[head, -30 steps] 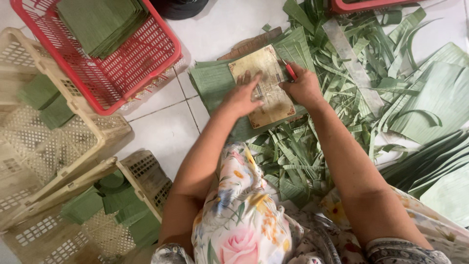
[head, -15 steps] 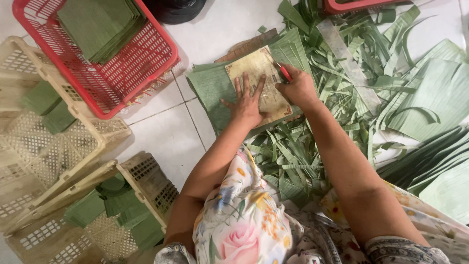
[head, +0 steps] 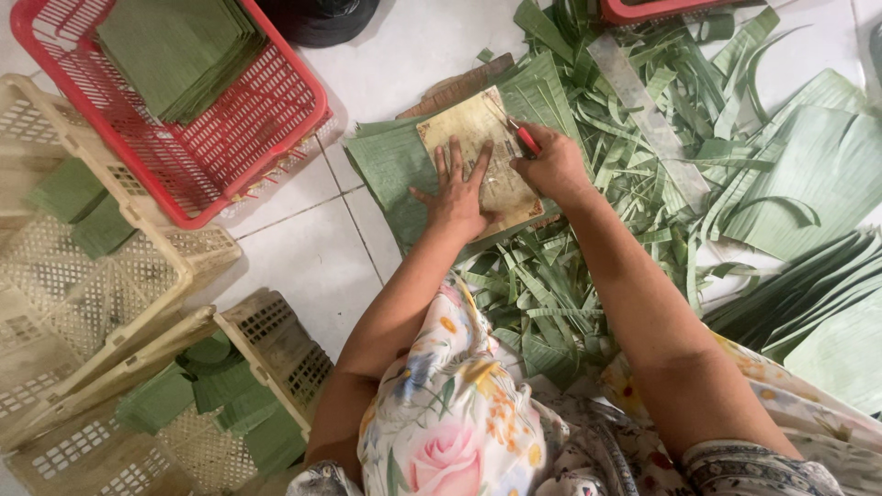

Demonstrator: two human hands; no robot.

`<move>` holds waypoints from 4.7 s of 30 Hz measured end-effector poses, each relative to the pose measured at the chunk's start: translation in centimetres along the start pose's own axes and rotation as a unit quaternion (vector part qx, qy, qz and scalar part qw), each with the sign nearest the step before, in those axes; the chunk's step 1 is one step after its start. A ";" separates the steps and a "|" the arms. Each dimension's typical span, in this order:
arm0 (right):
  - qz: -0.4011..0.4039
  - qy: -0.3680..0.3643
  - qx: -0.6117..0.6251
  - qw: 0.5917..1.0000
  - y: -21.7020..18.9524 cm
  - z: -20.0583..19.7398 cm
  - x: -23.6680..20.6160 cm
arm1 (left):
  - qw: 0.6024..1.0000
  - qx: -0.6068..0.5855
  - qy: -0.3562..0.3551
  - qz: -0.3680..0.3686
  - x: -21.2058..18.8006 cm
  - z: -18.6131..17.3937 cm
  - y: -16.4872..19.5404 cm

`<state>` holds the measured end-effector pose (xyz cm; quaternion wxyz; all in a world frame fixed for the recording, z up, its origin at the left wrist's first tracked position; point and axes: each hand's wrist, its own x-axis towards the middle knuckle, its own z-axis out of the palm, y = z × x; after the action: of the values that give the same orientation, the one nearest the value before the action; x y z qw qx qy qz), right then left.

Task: The person sits on the floor trimming banana leaves. They place a leaf on a wooden board, align a rectangular template over it, and cut around the template with a knife to square off the edges, then stack the trimmed leaves and place them into a red plastic basket.

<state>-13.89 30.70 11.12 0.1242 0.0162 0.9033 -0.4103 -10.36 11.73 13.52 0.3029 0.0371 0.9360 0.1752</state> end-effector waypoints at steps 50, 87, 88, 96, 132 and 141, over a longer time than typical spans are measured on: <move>-0.027 0.104 -0.026 0.994 -0.6 1.9 -3.2 | 1.000 0.002 0.017 -0.003 -0.6 0.2 0.3; 0.047 -0.008 -0.066 0.997 -2.5 1.9 -2.6 | 0.999 0.000 0.035 -0.002 0.1 1.3 0.5; 0.041 -0.003 -0.064 0.997 -2.4 2.1 -2.6 | 0.999 0.002 0.032 -0.005 0.2 1.2 0.5; 0.105 0.098 0.048 0.988 -0.5 0.4 -2.6 | 1.000 0.010 0.009 -0.019 0.0 0.7 0.8; 0.118 -0.046 -0.080 0.989 -4.1 2.3 0.8 | 0.995 0.069 -0.050 -0.058 0.4 -1.0 2.7; 0.142 -0.052 -0.110 0.982 -3.6 1.8 -3.4 | 0.995 0.062 -0.046 -0.070 1.2 0.0 2.1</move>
<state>-10.66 27.22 13.50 0.2294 0.1092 0.9237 -0.2868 -11.45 13.86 13.60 0.3548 -0.0020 0.9303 0.0931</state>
